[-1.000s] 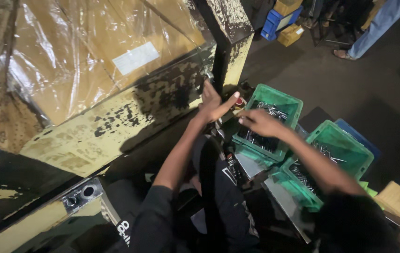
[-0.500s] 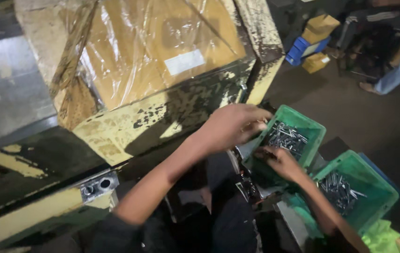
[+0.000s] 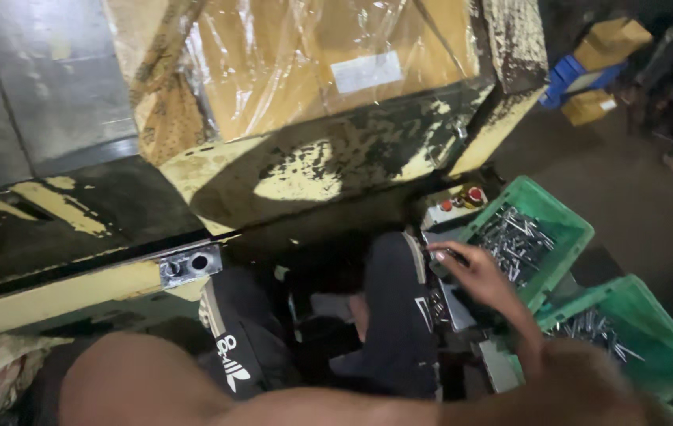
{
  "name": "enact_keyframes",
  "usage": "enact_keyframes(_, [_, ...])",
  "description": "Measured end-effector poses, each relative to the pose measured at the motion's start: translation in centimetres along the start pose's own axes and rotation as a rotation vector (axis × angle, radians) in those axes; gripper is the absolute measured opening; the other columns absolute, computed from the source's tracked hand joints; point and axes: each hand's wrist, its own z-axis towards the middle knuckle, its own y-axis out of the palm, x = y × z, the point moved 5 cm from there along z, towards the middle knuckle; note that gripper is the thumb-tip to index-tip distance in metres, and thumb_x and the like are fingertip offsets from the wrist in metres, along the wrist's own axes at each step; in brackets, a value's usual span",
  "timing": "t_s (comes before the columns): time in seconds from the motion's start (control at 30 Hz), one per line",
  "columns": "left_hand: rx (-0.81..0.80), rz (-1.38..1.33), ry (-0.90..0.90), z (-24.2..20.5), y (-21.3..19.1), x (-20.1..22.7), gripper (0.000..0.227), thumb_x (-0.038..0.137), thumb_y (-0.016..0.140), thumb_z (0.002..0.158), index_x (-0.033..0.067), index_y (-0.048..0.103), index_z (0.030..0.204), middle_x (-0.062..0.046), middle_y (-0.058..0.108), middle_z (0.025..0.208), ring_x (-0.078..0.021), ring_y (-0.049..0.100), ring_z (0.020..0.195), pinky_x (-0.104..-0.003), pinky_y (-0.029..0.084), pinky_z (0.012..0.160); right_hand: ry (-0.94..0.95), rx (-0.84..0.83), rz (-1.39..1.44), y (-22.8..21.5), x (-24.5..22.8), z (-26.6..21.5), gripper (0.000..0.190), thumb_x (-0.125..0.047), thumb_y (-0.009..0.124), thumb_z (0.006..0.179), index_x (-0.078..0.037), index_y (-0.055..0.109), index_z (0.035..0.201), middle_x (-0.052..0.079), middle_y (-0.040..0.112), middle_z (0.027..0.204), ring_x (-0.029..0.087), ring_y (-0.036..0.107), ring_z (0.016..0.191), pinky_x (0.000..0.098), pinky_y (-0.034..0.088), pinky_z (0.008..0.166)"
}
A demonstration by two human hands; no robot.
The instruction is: The person repeatedly picks metal fasteners from green bins and inserts them one at a time into a machine slot. They occasionally wipe the machine surface with a green cloth. The fasteners are handled individually and placed into the machine throughout the clip.
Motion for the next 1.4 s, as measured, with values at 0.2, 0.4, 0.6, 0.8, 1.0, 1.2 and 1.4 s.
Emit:
enact_keyframes(0.2, [-0.065, 0.067, -0.117, -3.1, -2.6, -0.2, 0.045, 0.018, 0.066, 0.097, 0.0232, 0.058, 0.141, -0.006, 0.069, 0.111, -0.0272, 0.069, 0.106, -0.043, 0.054, 0.091, -0.372, 0.141, 0.184, 0.5, 0.4, 0.7, 0.033, -0.027, 0.062, 0.097, -0.01, 0.074, 0.122, 0.009, 0.079, 0.118, 0.017, 0.073, 0.106, 0.0324, 0.054, 0.093])
enact_keyframes(0.4, [-0.02, 0.026, 0.03, 1.9, 0.1, 1.1, 0.046, 0.015, 0.063, 0.098, 0.0259, 0.055, 0.142, -0.007, 0.068, 0.11, -0.0275, 0.069, 0.103, -0.043, 0.055, 0.088, -0.398, 0.164, 0.261, 1.1, 1.6, 1.1, 0.03, -0.025, 0.061, 0.099, -0.008, 0.074, 0.12, 0.008, 0.079, 0.117, 0.015, 0.072, 0.107, 0.031, 0.054, 0.093])
enact_keyframes(0.6, [0.049, -0.057, 0.184, 6.1, 1.2, 3.7, 0.048, 0.012, 0.06, 0.098, 0.0287, 0.053, 0.143, -0.007, 0.067, 0.108, -0.0279, 0.069, 0.101, -0.043, 0.055, 0.085, -0.364, 0.207, 0.315, 0.1, 1.0, -0.6, 0.031, -0.022, 0.062, 0.099, -0.004, 0.072, 0.122, 0.01, 0.077, 0.116, 0.016, 0.069, 0.104, 0.0305, 0.052, 0.092])
enact_keyframes(0.8, [0.016, -0.202, 0.129, 1.9, 5.6, 0.1, 0.051, 0.01, 0.057, 0.098, 0.0315, 0.05, 0.144, -0.007, 0.066, 0.107, -0.0283, 0.069, 0.098, -0.042, 0.055, 0.083, -0.216, 0.316, 0.47, -3.0, 4.8, -5.0, 0.034, -0.016, 0.053, 0.106, -0.003, 0.067, 0.134, 0.013, 0.07, 0.103, 0.015, 0.063, 0.095, 0.0317, 0.051, 0.085])
enact_keyframes(1.0, [-0.271, -0.212, -0.468, -12.5, 15.5, -12.2, 0.073, 0.016, 0.069, 0.08, 0.0244, 0.051, 0.15, -0.013, 0.069, 0.112, -0.0377, 0.068, 0.095, -0.046, 0.056, 0.077, 0.098, 0.415, 0.479, -5.6, 15.0, -13.0, 0.038, -0.015, 0.054, 0.1, -0.012, 0.062, 0.137, 0.01, 0.076, 0.105, 0.017, 0.073, 0.091, 0.0334, 0.06, 0.081])
enact_keyframes(1.2, [-0.402, -0.211, -0.852, -25.5, 23.9, -17.4, 0.04, 0.033, 0.06, 0.096, 0.0264, 0.058, 0.135, -0.009, 0.07, 0.124, -0.0386, 0.069, 0.102, -0.049, 0.057, 0.081, 0.731, 0.433, -0.002, -5.8, 30.1, -25.5, 0.051, -0.02, 0.074, 0.09, -0.021, 0.068, 0.14, 0.012, 0.082, 0.104, 0.024, 0.077, 0.082, 0.0394, 0.061, 0.072])
enact_keyframes(1.4, [-0.624, -0.264, -0.952, -30.0, 27.4, -17.7, 0.035, 0.039, 0.061, 0.094, 0.0283, 0.063, 0.128, -0.005, 0.072, 0.123, -0.0337, 0.068, 0.111, -0.048, 0.057, 0.087, 0.905, 0.419, 0.027, -1.0, 41.6, -35.2, 0.041, -0.021, 0.083, 0.085, 0.0, 0.071, 0.118, 0.019, 0.075, 0.086, 0.027, 0.073, 0.069, 0.0407, 0.062, 0.063])
